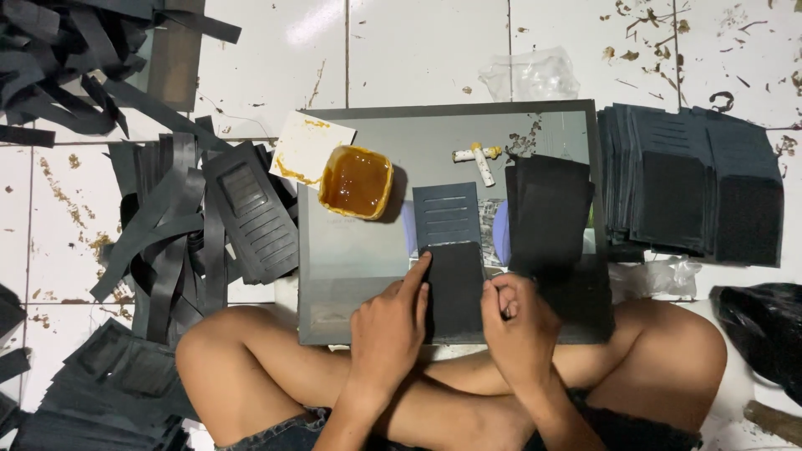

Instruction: The person sits on the floor with a board on their lap and assembles black fabric wallets. They apply glue from a jar with a small stick to a wallet panel, fold and press the pieces together, then set the finished wallet onto a growing stack beside them.

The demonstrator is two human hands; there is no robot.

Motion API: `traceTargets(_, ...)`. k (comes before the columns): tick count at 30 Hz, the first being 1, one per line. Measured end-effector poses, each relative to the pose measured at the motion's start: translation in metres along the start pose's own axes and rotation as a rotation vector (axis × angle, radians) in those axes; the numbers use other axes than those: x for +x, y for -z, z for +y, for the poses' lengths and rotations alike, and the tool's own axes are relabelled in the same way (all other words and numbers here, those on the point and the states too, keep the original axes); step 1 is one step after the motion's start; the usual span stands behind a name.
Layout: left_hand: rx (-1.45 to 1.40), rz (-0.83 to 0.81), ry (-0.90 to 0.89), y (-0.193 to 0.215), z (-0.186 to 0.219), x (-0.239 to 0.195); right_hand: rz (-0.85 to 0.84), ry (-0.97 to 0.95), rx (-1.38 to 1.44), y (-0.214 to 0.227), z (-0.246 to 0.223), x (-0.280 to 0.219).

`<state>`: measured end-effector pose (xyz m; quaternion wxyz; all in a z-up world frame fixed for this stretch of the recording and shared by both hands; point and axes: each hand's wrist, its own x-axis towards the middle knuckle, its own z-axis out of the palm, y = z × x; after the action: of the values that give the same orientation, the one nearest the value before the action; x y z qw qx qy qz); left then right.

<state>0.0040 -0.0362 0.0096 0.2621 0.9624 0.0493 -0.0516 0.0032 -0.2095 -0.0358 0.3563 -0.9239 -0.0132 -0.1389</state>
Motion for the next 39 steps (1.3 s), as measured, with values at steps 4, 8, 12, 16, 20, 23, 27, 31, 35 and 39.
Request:
traceTargets(4, 0.009, -0.033, 0.027, -0.001, -0.002, -0.001, -0.051, 0.27, -0.091, 0.005, -0.035, 0.015)
traceTargets(8, 0.017, -0.022, -0.017, 0.0, -0.002, 0.0, -0.193, 0.37, -0.239, -0.01, -0.037, 0.021)
traceTargets(12, 0.057, -0.037, -0.014, -0.002, -0.003, -0.001, -0.152, 0.375, -0.391, -0.013, -0.027, 0.018)
traceTargets(16, 0.064, -0.027, -0.018, -0.002, -0.004, 0.0, -0.112, 0.346, -0.389, -0.009, -0.014, 0.017)
traceTargets(20, 0.062, -0.043, -0.026, 0.0, -0.007, 0.002, -0.056, 0.342, -0.45, -0.007, -0.005, 0.015)
traceTargets(23, 0.042, -0.103, -0.013, 0.002, -0.014, 0.005, -0.06, 0.399, -0.364, -0.005, -0.007, 0.013)
traceTargets(27, 0.003, -0.41, 0.112, 0.0, -0.032, 0.019, -0.17, 0.697, -0.158, -0.013, -0.009, 0.014)
traceTargets(31, -0.142, -0.41, 0.118, 0.017, -0.027, 0.021, -0.34, 0.805, -0.198, -0.004, -0.012, 0.016)
traceTargets(35, -0.162, -0.41, 0.117, 0.023, -0.025, 0.021, -0.438, 0.893, -0.274, 0.001, -0.003, 0.01)
traceTargets(39, -0.153, -0.404, 0.113, 0.017, -0.028, 0.021, -0.486, 0.916, -0.238, 0.0, 0.008, -0.01)
